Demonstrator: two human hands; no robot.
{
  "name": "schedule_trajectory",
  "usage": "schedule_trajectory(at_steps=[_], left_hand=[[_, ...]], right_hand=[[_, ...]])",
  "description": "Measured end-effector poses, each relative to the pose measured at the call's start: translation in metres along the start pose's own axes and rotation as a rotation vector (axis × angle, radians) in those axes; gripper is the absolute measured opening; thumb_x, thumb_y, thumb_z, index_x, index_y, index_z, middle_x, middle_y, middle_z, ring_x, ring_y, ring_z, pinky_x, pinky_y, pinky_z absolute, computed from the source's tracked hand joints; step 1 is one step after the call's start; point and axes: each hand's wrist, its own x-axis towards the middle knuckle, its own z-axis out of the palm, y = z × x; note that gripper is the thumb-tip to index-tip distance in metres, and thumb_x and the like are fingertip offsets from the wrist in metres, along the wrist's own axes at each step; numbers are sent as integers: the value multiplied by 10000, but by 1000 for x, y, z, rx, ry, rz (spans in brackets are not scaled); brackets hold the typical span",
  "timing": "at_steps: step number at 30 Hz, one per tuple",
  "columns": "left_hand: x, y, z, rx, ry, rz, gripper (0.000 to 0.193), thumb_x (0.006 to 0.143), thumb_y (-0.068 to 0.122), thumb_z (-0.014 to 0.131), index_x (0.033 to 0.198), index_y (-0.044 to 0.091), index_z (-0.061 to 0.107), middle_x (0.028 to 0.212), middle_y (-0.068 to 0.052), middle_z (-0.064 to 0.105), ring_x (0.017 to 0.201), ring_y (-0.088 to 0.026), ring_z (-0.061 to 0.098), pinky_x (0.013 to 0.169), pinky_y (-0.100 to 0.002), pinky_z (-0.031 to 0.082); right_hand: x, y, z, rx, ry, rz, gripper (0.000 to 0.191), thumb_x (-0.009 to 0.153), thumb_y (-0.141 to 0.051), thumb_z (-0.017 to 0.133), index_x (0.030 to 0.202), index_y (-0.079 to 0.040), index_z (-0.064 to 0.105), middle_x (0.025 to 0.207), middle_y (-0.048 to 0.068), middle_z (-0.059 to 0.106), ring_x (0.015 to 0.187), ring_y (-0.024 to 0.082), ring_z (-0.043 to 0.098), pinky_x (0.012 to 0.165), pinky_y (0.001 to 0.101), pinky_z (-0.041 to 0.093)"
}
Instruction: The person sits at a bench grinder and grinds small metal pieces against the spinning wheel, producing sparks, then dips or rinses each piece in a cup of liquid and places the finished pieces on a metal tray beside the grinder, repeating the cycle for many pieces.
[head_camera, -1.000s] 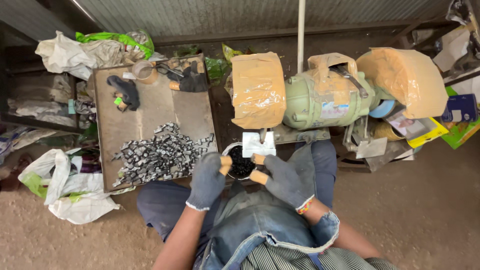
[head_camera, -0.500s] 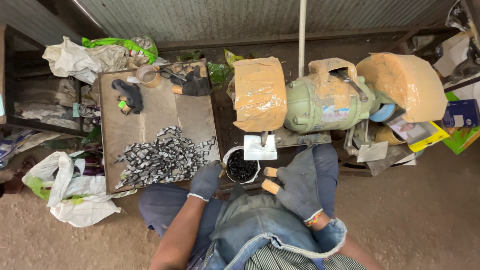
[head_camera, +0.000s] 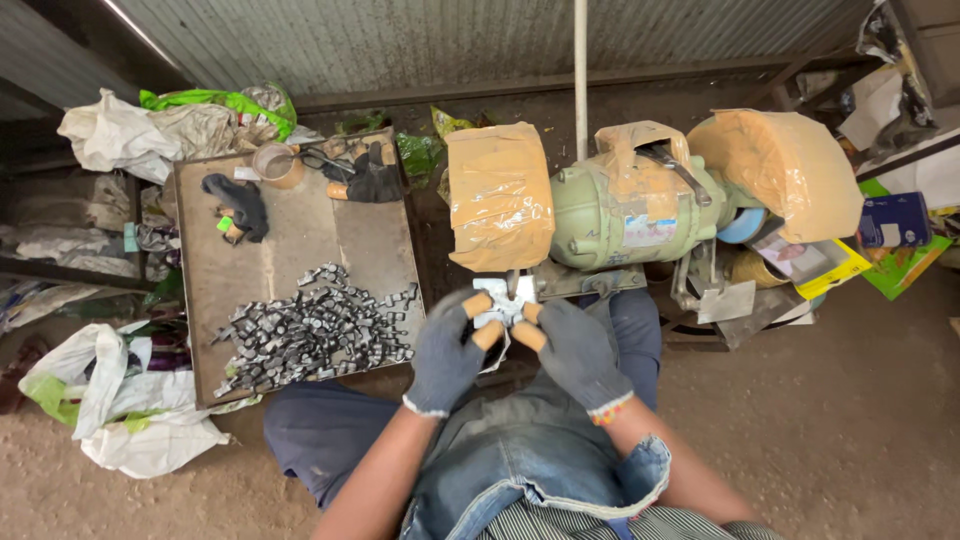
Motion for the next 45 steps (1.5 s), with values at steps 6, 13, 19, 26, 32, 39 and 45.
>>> schedule_trajectory(at_steps=[6,13,19,26,32,39,45], left_hand=[[46,-29,6,243,-170,142,284,814,269,788,1040,101,749,1028,-152,699,995,-384,640,852,-491,488],[56,-52,5,281,-388,161,194,891,231,727,996,68,717,1030,-170,668,1008,-393,611,888,-488,473],[52,-61,8,260,-395,228,176,852,145,678,1009,66,696,1065,-165,637,1063,-392,582,928,-495,460],[54,-54,-10,333,-365,246,188,837,156,711,978,39,667,1077,-177,622,1094,-408,563,939,-511,447],[23,-42,-6,266,-132,178,220,856,165,720,1034,45,675,1105,-156,638,1086,-392,596,935,-501,455],[-58,-51,15,399,-265,48,319,801,203,734,1074,43,691,1164,-148,653,1075,-363,617,928,-487,476],[-55,-78,-15,907,-478,-174,388,838,195,695,1217,121,659,1280,-121,592,1229,-376,517,1018,-531,418]], right_hand=[[19,8,14,40,236,-47,250,886,-241,732,1087,-93,716,1044,143,680,890,356,671,730,435,537],[35,22,15,119,136,-134,294,860,-301,751,1103,-137,747,986,120,684,891,318,686,741,411,545],[49,29,13,113,103,-202,323,861,-335,743,1120,-143,758,972,102,686,914,312,687,752,409,541],[54,22,17,298,86,-148,317,814,-347,800,1011,-100,778,1046,115,702,946,317,697,780,433,538],[52,18,28,199,127,14,397,748,-428,844,935,-90,751,939,109,712,889,317,697,756,439,526],[-7,18,18,58,-39,-25,385,754,-415,838,989,-114,788,913,131,715,873,314,691,740,424,526],[-47,-4,-51,405,251,-127,407,791,-306,829,1122,-82,751,1036,100,749,929,252,729,814,349,566]])
